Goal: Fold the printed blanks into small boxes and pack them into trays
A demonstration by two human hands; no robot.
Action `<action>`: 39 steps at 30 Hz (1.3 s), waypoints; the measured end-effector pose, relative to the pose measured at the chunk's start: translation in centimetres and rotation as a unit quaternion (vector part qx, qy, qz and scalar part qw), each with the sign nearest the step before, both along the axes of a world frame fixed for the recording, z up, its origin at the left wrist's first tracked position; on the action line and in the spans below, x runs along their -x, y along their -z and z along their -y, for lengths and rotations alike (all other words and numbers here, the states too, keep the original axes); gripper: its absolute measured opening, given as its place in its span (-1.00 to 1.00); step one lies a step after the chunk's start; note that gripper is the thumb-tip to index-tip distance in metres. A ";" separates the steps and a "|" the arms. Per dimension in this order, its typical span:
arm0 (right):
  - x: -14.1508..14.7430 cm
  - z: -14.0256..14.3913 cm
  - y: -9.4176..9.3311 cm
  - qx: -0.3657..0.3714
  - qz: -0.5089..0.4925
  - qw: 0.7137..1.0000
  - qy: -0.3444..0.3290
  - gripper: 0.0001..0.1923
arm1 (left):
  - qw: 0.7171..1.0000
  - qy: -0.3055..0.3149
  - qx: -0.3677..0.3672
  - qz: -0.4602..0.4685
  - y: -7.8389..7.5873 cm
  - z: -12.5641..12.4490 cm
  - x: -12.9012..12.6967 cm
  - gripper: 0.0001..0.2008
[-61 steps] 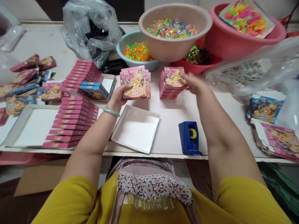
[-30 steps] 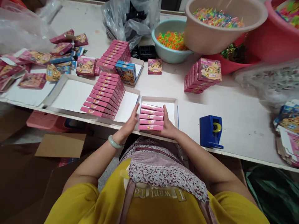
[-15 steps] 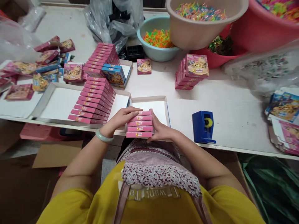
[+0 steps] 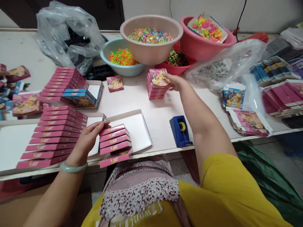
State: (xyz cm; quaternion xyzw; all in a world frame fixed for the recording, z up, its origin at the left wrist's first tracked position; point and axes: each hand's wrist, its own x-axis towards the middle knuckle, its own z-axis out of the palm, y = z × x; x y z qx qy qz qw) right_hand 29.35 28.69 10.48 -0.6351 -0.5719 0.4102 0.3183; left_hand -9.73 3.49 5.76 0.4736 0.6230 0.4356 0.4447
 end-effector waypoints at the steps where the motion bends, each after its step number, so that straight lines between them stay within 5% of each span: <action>1: 0.3 0.0 0.0 0.072 -0.021 0.997 -0.004 -0.58 | 1.000 -0.005 0.007 0.020 -0.2 -0.1 -0.1 -0.68; 4: 1.1 0.5 -0.3 0.160 -0.049 0.986 -0.012 -0.67 | 0.999 -0.014 0.022 0.043 -0.7 -0.4 -0.5 -0.86; 15: 1.1 1.0 -0.5 0.166 -0.038 0.985 -0.024 -0.71 | 0.994 0.053 0.029 0.089 -2.6 -4.1 -1.0 -0.84; 28: 1.9 2.3 -0.8 0.171 -0.032 0.985 0.000 -0.74 | 0.997 0.077 0.028 0.000 -2.2 -7.1 -0.8 -0.53; 33: 1.6 2.2 -0.5 0.168 -0.039 0.985 -0.006 -0.73 | 0.979 0.198 0.019 -0.034 -3.1 -6.0 -0.7 -0.58; 37: 1.5 2.2 -0.5 0.162 -0.041 0.986 -0.009 -0.74 | 0.932 0.345 0.095 -0.060 -3.6 -4.1 -1.2 -0.60; 39: 1.6 2.1 -0.5 0.161 -0.038 0.986 -0.009 -0.74 | 0.923 0.360 0.105 -0.083 -3.4 -3.6 -1.5 -0.61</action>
